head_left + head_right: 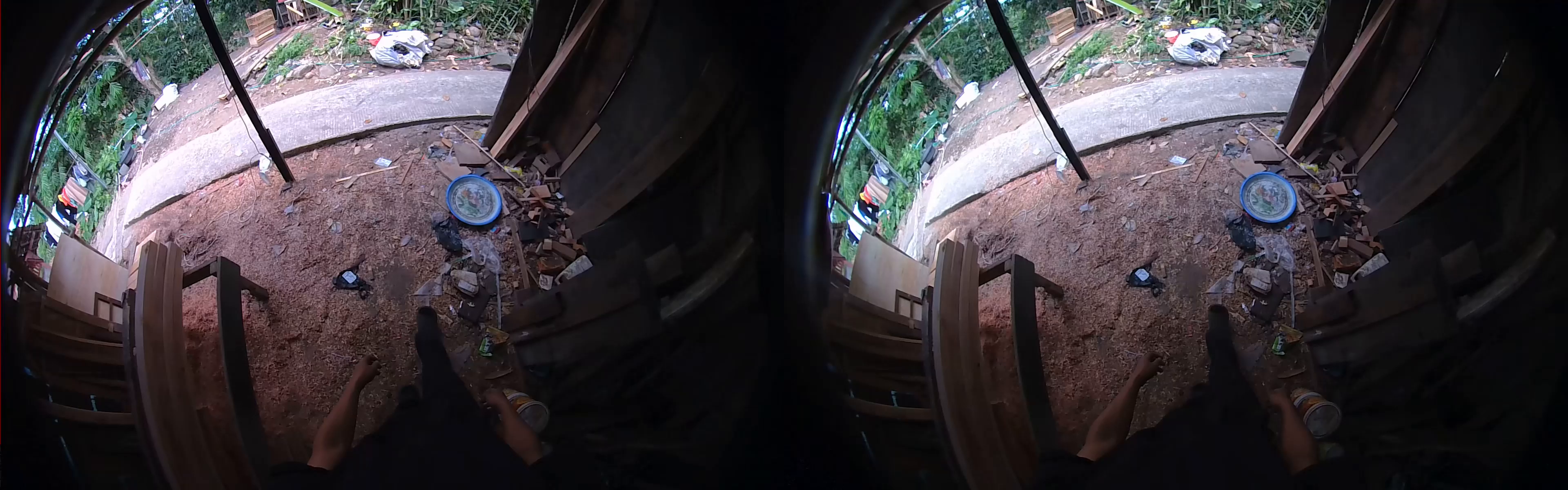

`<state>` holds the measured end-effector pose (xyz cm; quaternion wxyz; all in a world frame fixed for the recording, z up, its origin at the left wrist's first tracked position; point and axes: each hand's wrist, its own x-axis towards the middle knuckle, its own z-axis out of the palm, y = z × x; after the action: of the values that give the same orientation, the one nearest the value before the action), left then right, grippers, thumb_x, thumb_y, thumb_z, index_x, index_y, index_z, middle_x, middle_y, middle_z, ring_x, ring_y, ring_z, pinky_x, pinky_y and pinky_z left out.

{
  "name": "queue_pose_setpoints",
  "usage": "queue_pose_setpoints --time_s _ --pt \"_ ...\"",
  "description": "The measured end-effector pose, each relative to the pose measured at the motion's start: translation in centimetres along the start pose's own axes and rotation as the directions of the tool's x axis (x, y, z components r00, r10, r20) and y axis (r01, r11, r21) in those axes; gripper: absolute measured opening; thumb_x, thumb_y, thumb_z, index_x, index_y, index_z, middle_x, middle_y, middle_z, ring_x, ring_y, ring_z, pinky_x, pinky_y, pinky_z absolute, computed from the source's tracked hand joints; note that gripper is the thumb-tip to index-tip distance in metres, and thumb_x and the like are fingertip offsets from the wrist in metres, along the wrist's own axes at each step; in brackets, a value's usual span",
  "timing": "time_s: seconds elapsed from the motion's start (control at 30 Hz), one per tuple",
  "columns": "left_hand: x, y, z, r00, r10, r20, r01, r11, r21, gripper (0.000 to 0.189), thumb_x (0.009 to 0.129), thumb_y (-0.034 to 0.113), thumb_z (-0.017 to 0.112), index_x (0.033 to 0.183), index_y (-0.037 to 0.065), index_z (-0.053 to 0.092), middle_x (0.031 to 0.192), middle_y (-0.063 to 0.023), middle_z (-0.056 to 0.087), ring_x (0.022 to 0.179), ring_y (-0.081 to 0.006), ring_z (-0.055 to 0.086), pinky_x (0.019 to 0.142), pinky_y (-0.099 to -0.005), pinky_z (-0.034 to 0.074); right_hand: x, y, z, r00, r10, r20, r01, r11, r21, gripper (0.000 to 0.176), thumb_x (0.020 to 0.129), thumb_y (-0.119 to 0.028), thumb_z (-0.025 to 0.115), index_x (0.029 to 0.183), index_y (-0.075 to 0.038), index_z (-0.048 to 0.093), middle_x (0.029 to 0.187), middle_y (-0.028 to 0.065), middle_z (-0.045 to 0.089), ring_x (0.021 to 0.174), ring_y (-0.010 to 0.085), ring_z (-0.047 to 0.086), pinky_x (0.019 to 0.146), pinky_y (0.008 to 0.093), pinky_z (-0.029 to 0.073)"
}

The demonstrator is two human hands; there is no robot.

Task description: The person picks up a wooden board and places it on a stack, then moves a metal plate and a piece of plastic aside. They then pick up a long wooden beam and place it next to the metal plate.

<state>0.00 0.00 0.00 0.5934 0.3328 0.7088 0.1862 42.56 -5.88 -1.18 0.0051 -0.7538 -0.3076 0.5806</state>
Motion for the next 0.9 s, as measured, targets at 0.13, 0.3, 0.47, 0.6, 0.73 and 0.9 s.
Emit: queue_pose_setpoints --time_s 0.13,0.3,0.47,0.6,0.73,0.9 --pt "5.2 4.7 -5.5 0.998 -0.016 -0.056 0.019 0.998 0.053 0.029 0.079 0.018 0.049 0.102 0.001 0.052 0.086 -0.0114 0.061 0.072 -0.0178 0.059 0.067 -0.0308 0.046 6.3 -10.5 1.4 0.994 -0.015 0.105 0.026 0.994 -0.103 0.027 0.072 -0.011 0.055 0.097 -0.001 0.059 0.094 0.0148 0.059 0.083 0.0262 0.057 0.068 0.0387 0.046" --pt "10.5 7.8 -9.3 0.947 -0.300 -0.120 0.302 0.953 0.003 0.023 0.078 0.015 0.050 0.099 0.004 0.054 0.081 -0.0099 0.061 0.065 -0.0170 0.060 0.056 -0.0286 0.046 18.4 -22.1 -3.4 0.984 -0.058 0.168 0.051 0.998 0.046 0.020 0.077 -0.011 0.050 0.092 -0.001 0.057 0.089 0.0126 0.060 0.069 0.0221 0.060 0.055 0.0368 0.049" --pt "14.9 12.4 -12.4 0.897 -0.433 -0.088 0.424 0.899 -0.107 0.023 0.082 0.020 0.049 0.099 0.004 0.053 0.082 -0.0102 0.061 0.064 -0.0203 0.061 0.047 -0.0289 0.045 20.8 -37.4 -8.7 0.983 -0.169 0.072 0.153 0.970 0.188 0.019 0.079 -0.013 0.047 0.093 -0.003 0.054 0.075 0.0093 0.061 0.057 0.0191 0.060 0.046 0.0315 0.047" --pt "20.8 21.2 -13.4 0.924 -0.375 -0.072 0.366 0.924 -0.113 0.029 0.084 0.018 0.045 0.108 0.002 0.045 0.094 -0.0131 0.058 0.079 -0.0235 0.060 0.063 -0.0338 0.048 24.0 -45.5 -12.4 0.963 -0.268 -0.017 0.267 0.950 0.161 0.021 0.079 -0.014 0.048 0.095 -0.002 0.054 0.078 0.0099 0.062 0.058 0.0180 0.060 0.045 0.0313 0.047" --pt "29.8 28.2 -15.5 0.955 -0.282 -0.085 0.264 0.947 -0.182 0.028 0.084 0.020 0.046 0.104 0.001 0.047 0.087 -0.0120 0.060 0.064 -0.0203 0.060 0.052 -0.0293 0.045 26.1 -51.2 -15.1 0.977 -0.211 -0.029 0.213 0.971 0.104 0.024 0.079 -0.013 0.047 0.098 0.000 0.054 0.082 0.0112 0.062 0.061 0.0203 0.060 0.046 0.0325 0.049" --pt "41.6 37.6 -20.8 0.969 -0.227 -0.098 0.225 0.974 -0.032 0.027 0.078 0.015 0.045 0.100 -0.001 0.049 0.078 -0.0128 0.060 0.059 -0.0200 0.059 0.045 -0.0289 0.043 30.3 -55.1 -16.8 0.998 0.017 -0.053 -0.007 0.983 0.184 0.025 0.080 -0.015 0.047 0.100 -0.001 0.054 0.082 0.0119 0.062 0.063 0.0223 0.060 0.048 0.0349 0.050"
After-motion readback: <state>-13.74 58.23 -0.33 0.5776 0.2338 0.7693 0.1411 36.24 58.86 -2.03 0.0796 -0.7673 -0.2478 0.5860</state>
